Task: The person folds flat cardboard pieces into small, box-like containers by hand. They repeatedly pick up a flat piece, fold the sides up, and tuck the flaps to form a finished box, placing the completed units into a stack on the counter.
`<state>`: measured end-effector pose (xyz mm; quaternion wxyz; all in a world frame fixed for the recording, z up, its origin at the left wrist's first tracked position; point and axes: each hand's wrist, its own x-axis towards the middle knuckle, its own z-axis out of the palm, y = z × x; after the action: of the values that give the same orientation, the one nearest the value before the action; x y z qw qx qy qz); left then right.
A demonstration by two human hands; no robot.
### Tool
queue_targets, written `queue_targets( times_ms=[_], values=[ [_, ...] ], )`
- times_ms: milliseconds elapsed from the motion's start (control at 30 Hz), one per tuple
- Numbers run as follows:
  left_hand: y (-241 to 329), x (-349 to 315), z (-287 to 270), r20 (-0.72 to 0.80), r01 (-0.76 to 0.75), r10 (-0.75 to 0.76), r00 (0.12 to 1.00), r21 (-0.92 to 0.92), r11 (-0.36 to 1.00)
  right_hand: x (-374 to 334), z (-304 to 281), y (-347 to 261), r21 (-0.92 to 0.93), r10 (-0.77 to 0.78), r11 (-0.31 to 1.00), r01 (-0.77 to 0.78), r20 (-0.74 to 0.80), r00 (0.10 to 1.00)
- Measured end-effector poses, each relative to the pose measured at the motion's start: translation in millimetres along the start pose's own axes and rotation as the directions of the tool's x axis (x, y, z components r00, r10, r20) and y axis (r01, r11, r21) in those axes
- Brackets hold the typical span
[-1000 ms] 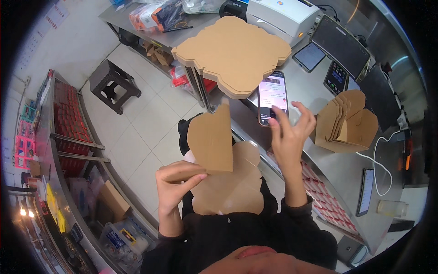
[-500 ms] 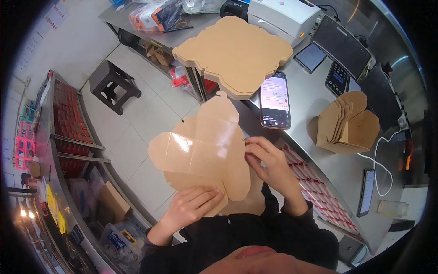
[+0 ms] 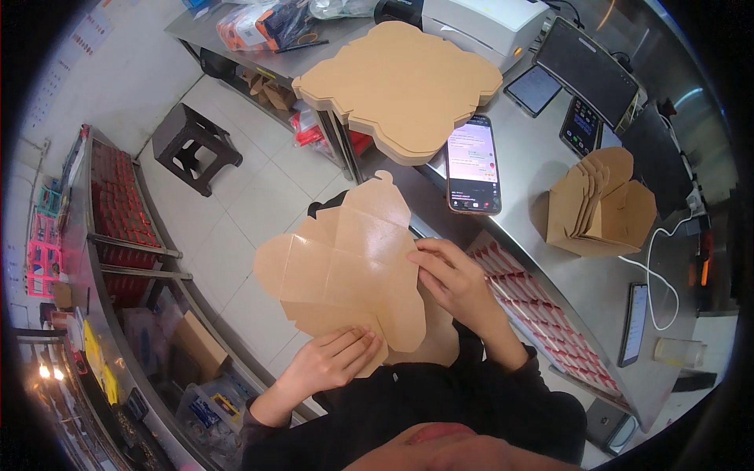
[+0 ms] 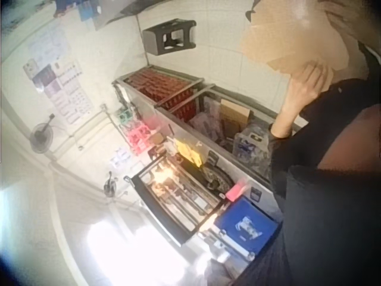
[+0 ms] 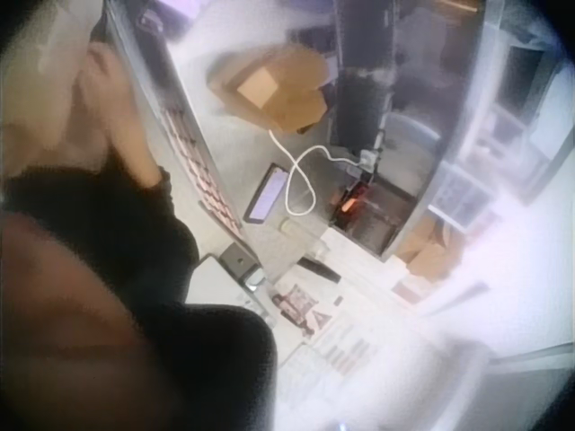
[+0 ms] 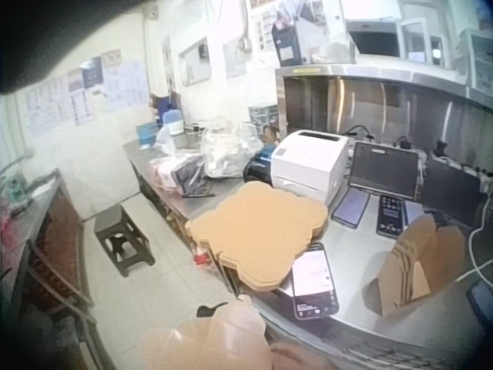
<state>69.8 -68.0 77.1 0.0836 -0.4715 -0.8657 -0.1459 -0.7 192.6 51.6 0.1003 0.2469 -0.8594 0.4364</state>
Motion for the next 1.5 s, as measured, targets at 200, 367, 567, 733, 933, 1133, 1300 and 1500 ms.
queue_targets(
  times_ms=[200,367,567,733,933,1133,1300,1500],
  values=[
    [1.7,-11.9,-4.5,0.004,0.006,-0.006,1.000,0.009,1.000,1.4,-3.0,1.6,0.031,-0.099,0.995,0.098,0.038,0.994],
    [-3.4,-17.8,-8.5,-0.038,0.024,-0.030,0.999,-0.137,0.990,3.6,-7.7,1.7,0.080,-0.144,0.987,0.137,0.085,0.986],
    [-12.3,-16.1,-9.4,-0.175,0.014,-0.201,0.964,-0.720,0.694,0.4,-24.1,-1.0,0.335,-0.193,0.933,0.133,0.152,0.969],
    [-14.1,-26.6,11.5,-0.248,-0.030,-0.293,0.923,-0.808,0.588,3.7,-8.8,-24.7,0.687,-0.037,0.727,-0.011,0.055,0.998],
    [-34.9,-25.8,8.3,0.056,0.092,-0.104,0.993,-0.918,0.387,-7.2,6.4,-33.8,0.563,0.199,0.819,-0.109,-0.100,0.975],
    [10.2,-29.1,34.8,0.102,-0.101,-0.688,0.719,-0.963,-0.248,-9.8,9.5,-45.8,0.054,-0.516,0.854,0.517,-0.042,0.856],
    [37.0,23.6,36.7,0.130,-0.231,-0.967,0.220,-0.956,-0.181,-13.4,23.7,-44.9,0.257,-0.262,0.930,0.263,-0.036,0.964],
    [49.9,31.2,48.5,-0.011,-0.213,-0.971,0.238,-0.976,-0.041,-25.4,29.7,-54.0,0.582,0.176,0.794,-0.176,0.058,0.983]
  ],
)
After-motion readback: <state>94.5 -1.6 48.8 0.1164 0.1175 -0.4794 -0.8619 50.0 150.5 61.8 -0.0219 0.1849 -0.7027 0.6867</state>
